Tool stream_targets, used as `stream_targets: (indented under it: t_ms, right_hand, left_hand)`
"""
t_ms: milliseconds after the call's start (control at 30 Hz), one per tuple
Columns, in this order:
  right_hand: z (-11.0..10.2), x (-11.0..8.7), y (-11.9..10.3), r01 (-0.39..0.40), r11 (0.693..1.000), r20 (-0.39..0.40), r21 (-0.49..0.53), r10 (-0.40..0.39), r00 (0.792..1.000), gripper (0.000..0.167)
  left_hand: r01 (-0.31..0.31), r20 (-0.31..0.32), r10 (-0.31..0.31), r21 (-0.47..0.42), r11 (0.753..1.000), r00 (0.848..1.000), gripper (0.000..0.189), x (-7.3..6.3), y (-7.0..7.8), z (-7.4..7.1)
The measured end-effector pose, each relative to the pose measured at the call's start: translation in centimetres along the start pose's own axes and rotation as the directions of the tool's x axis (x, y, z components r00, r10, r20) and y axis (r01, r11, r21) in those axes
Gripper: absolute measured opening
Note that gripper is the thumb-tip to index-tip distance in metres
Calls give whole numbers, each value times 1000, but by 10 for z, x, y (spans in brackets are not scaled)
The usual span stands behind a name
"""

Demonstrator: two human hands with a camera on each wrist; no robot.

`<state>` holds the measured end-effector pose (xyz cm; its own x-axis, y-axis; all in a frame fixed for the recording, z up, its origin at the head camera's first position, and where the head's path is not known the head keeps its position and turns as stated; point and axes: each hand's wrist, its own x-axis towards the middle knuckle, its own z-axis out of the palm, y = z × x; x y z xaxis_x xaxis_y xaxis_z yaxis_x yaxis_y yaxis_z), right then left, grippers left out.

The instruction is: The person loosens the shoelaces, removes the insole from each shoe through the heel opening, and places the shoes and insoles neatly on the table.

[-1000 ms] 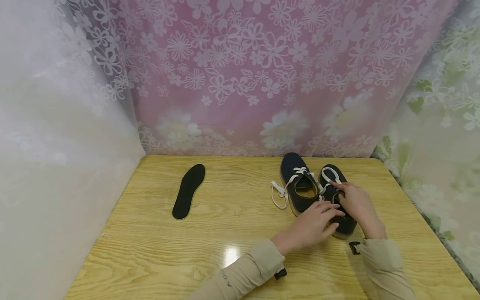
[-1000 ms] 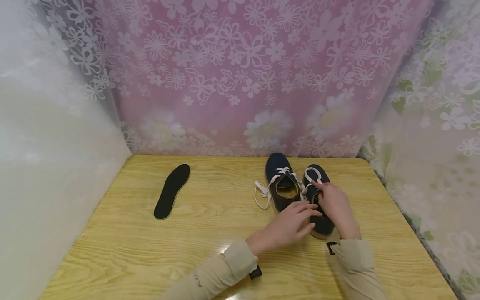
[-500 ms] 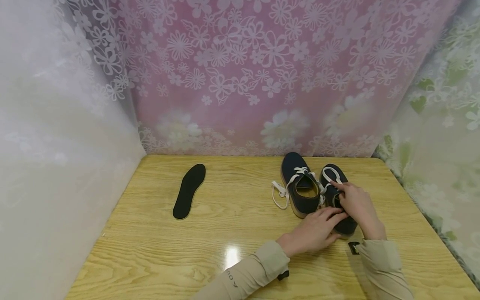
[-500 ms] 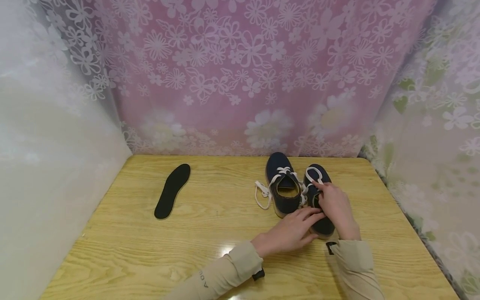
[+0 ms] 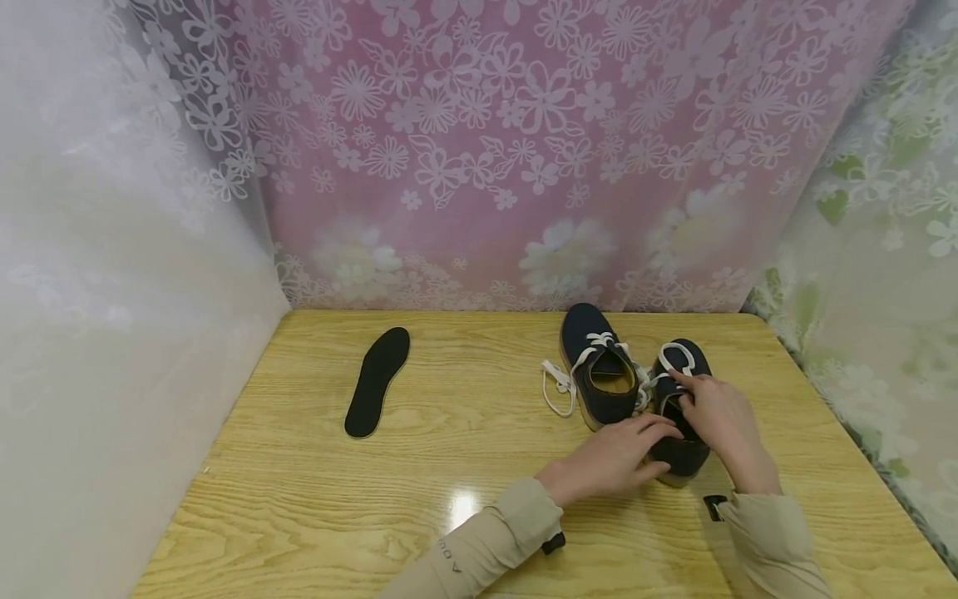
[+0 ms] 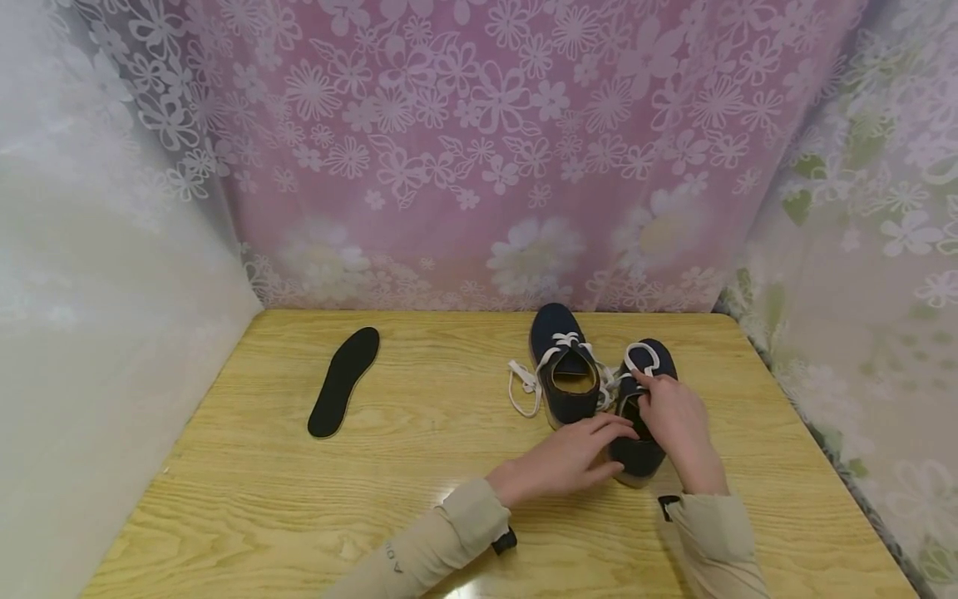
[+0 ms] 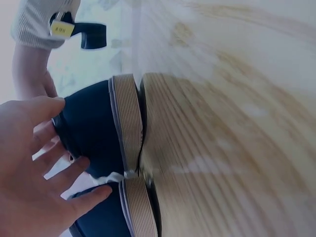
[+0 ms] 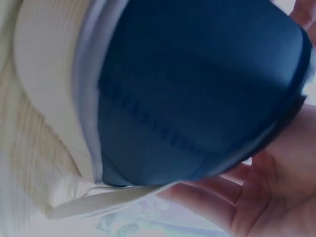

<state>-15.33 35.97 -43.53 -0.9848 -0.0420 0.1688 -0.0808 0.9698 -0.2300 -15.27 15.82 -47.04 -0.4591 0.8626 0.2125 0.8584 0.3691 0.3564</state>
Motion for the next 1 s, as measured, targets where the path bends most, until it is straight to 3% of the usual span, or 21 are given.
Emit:
stream_targets:
  t_ms: [300, 500, 767, 867, 1000]
  right_hand:
    - [-5, -14, -7, -3, 999, 22, -50, 4, 1000, 42]
    - [-8, -21, -16, 9, 996, 59, -83, -4, 998, 42]
    - [-23, -22, -12, 16, 999, 110, 44, -21, 994, 49]
    - [-25, -18, -3, -4, 997, 77, 72, -1, 997, 47]
    - [-19, -5, 12, 2, 996, -4, 85, -2, 1000, 43]
  left_hand:
    - [17, 13, -16, -133, 991, 1000, 41, -15, -11, -9]
    - [38, 11, -37, -173, 984, 999, 37, -23, -19, -14]
    - [38, -51, -48, -192, 981, 998, 32, -32, -28, -22]
    - [80, -75, -93, -155, 985, 993, 38, -31, -22, -21]
    - [207, -47, -215, -136, 969, 975, 59, -25, -10, -17]
